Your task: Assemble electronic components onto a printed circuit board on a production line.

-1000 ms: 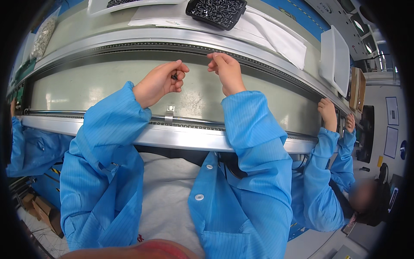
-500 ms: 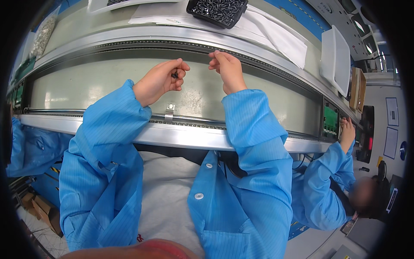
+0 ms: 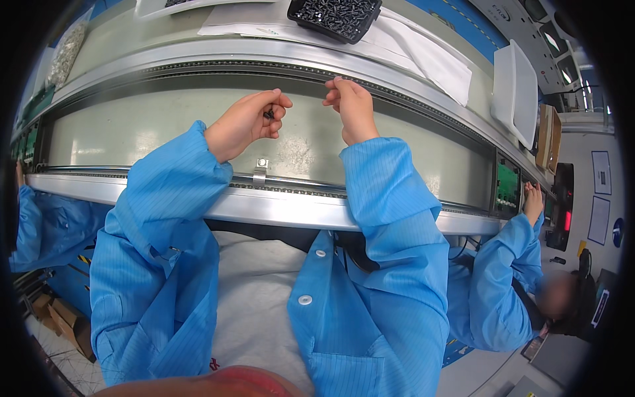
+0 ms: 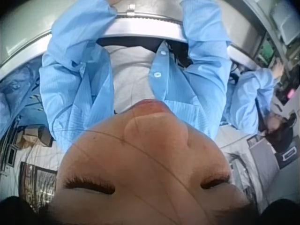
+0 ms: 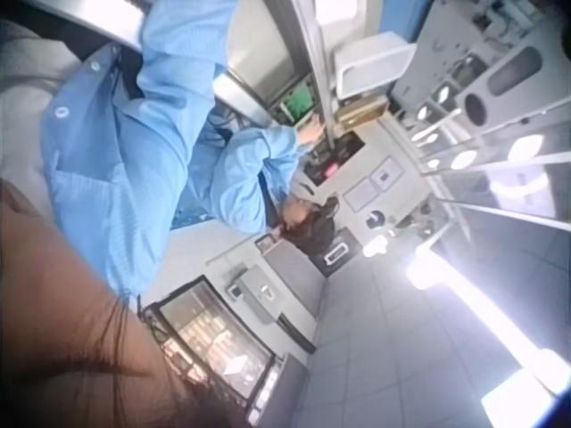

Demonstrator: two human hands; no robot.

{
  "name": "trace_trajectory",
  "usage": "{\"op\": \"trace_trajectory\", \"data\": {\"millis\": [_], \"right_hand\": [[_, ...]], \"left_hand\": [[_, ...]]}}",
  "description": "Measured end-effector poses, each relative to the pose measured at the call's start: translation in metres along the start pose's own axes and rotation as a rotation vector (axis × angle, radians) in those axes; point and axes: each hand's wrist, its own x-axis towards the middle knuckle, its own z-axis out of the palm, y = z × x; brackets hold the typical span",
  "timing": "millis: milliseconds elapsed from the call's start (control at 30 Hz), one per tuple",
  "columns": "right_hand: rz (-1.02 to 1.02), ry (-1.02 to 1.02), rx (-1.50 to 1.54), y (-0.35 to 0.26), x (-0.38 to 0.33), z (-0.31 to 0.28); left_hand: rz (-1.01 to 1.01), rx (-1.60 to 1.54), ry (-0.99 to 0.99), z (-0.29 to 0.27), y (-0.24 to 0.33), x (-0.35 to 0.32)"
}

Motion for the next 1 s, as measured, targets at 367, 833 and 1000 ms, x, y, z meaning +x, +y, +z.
{"op": "trace_trajectory", "data": {"millis": [367,833,1000], "right_hand": [[0.017,0.003,0.015,-0.001,-0.001,0.0],[-0.342,-0.407,-0.253,-0.002,-0.027,0.011],[-0.359,-0.453,-0.224,-0.005,-0.034,0.016]], "left_hand": [[0.001,0.017,0.007,0.003,0.001,-0.001],[0.609,1.155,0.507,-0.084,0.046,-0.079],[0.227,1.78,1.396,-0.22,0.038,-0.168]]}}
